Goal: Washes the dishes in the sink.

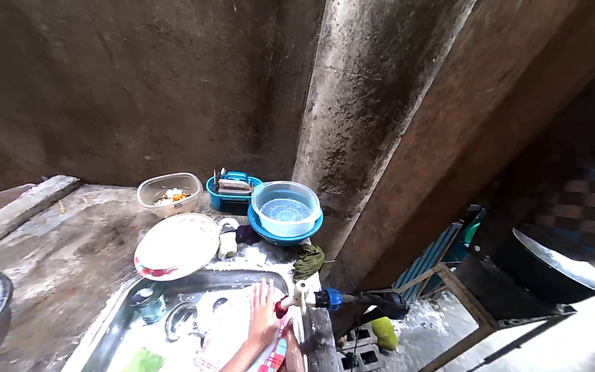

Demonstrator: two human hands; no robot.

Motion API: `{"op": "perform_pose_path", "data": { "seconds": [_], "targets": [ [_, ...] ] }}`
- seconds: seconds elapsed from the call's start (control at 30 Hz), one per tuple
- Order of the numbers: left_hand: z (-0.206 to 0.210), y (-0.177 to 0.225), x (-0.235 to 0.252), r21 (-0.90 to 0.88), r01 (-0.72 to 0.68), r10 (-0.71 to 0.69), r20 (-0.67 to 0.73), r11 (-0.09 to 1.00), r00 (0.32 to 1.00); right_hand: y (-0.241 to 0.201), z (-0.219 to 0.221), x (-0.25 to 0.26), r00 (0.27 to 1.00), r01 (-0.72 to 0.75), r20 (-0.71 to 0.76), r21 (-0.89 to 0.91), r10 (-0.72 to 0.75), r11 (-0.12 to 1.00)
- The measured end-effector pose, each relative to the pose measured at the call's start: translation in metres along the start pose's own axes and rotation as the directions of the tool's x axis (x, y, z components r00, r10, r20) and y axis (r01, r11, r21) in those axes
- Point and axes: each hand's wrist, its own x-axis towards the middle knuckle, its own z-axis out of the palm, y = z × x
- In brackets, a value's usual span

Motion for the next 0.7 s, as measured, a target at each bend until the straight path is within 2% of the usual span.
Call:
{"op": "perform_pose_path", "data": {
  "seconds": [0.07,0.1,0.13,0.17,0.2,0.23,0.27,0.33,0.37,0.4,0.47,0.5,0.53,0.6,0.67,0.7],
  "targets": [
    [-0.001,0.006,-0.015,-0.179,-0.060,0.078,0.093,0.982,0.993,0.001,-0.001,0.007,1.000,0.012,-0.002,0.059,-0.012,0.998],
    [-0.004,0.001,-0.018,-0.178,-0.151,0.183,0.177,0.972,0.967,-0.001,-0.002,0.012,1.000,0.009,-0.004,0.106,-0.009,0.994],
    [-0.009,-0.005,-0.014,-0.088,-0.209,0.224,0.219,0.974,0.950,-0.002,-0.004,0.016,1.000,0.002,0.007,0.152,-0.003,0.988],
    [-0.011,-0.010,-0.008,0.040,-0.200,0.191,0.175,0.979,0.966,-0.002,-0.005,0.018,0.999,-0.008,0.033,0.192,0.002,0.981],
    [-0.011,-0.014,-0.001,0.115,-0.132,0.119,0.117,0.985,0.986,-0.002,-0.005,0.019,0.997,-0.025,0.073,0.220,0.009,0.975],
    [-0.010,-0.016,0.006,0.136,-0.065,0.052,0.093,0.989,0.994,0.000,-0.002,0.020,0.993,-0.037,0.115,0.233,0.010,0.972],
    [-0.011,-0.012,0.007,0.126,-0.023,0.009,0.108,0.992,0.994,0.002,0.002,0.020,0.993,-0.042,0.118,0.241,0.013,0.970],
    [-0.010,0.002,-0.012,-0.025,-0.047,0.051,0.180,0.999,0.982,0.001,0.006,0.023,0.998,-0.002,0.054,0.198,-0.009,0.980],
    [-0.011,0.004,-0.027,-0.120,-0.119,0.145,0.236,0.986,0.961,-0.002,0.006,0.022,0.999,0.047,0.003,0.149,-0.048,0.988],
    [-0.010,-0.002,-0.039,-0.151,-0.247,0.282,0.291,0.957,0.914,-0.008,0.004,0.021,0.995,0.095,-0.049,0.087,-0.090,0.992],
    [-0.009,-0.029,-0.056,-0.083,-0.502,0.499,0.325,0.861,0.803,-0.021,-0.003,0.017,0.981,0.150,-0.125,-0.016,-0.151,0.989],
    [-0.009,-0.047,-0.057,-0.025,-0.539,0.520,0.305,0.842,0.798,-0.024,-0.008,0.015,0.974,0.171,-0.136,-0.066,-0.179,0.983],
    [-0.011,-0.061,-0.053,0.032,-0.504,0.478,0.270,0.863,0.836,-0.028,-0.011,0.012,0.968,0.194,-0.140,-0.113,-0.209,0.974],
    [-0.019,-0.069,-0.032,0.150,-0.275,0.240,0.216,0.950,0.946,-0.029,-0.011,0.003,0.951,0.227,-0.168,-0.198,-0.261,0.954],
    [-0.018,-0.063,-0.005,0.215,-0.093,0.075,0.089,0.972,0.993,-0.024,-0.005,-0.006,0.946,0.218,-0.197,-0.203,-0.258,0.955],
    [-0.018,-0.050,0.002,0.227,-0.033,0.013,0.090,0.973,0.996,-0.019,-0.002,-0.006,0.946,0.204,-0.218,-0.178,-0.241,0.963]
  ]
}}
